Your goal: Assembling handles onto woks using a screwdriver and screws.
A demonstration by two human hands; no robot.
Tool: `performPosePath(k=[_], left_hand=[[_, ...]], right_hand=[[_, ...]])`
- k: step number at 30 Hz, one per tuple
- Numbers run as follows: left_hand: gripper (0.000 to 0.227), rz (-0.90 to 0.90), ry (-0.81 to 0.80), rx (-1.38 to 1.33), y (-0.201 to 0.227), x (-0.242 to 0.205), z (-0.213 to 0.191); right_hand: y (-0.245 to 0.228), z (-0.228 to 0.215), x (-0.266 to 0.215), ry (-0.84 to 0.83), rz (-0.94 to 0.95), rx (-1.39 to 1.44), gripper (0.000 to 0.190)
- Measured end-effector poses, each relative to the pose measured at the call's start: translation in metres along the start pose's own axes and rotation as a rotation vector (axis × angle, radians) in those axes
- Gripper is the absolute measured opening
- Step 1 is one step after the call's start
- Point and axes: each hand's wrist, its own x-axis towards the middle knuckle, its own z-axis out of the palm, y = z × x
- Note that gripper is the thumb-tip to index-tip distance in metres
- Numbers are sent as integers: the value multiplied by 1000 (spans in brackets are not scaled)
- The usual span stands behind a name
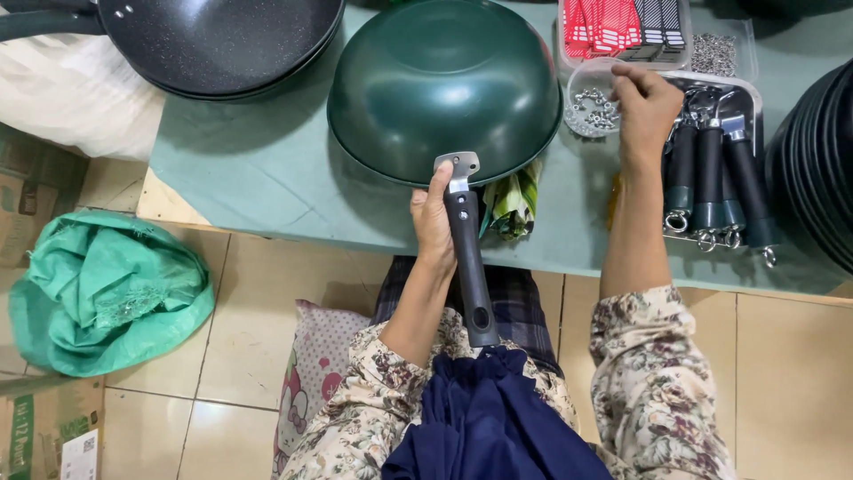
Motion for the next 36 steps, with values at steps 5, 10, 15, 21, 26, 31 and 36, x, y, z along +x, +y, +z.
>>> performPosePath(k=[5, 10, 15, 21, 26, 31, 36], left_hand=[[21, 32, 31, 1, -15, -1, -4], [18, 108, 28, -11, -20, 2, 5], [18, 150, 15, -17, -25, 14, 5], [20, 187, -8, -23, -38, 27, -2], [21, 188, -27, -42, -50, 32, -8], [17, 205, -67, -49, -62, 40, -18], [12, 194, -92, -64, -78, 58, -39]], right_hand=[[-21, 15, -82, -44, 122, 488, 27], [-58, 52, -142, -180, -63, 485, 23], [-89, 75, -150, -255, -522, 107, 21], [-88, 93, -140, -243, -811, 63, 19], [-80, 96, -136, -235, -845, 16, 18], [-75, 94, -132, -231, -903, -19, 15], [-70, 90, -125, -258, -963, -111, 13]])
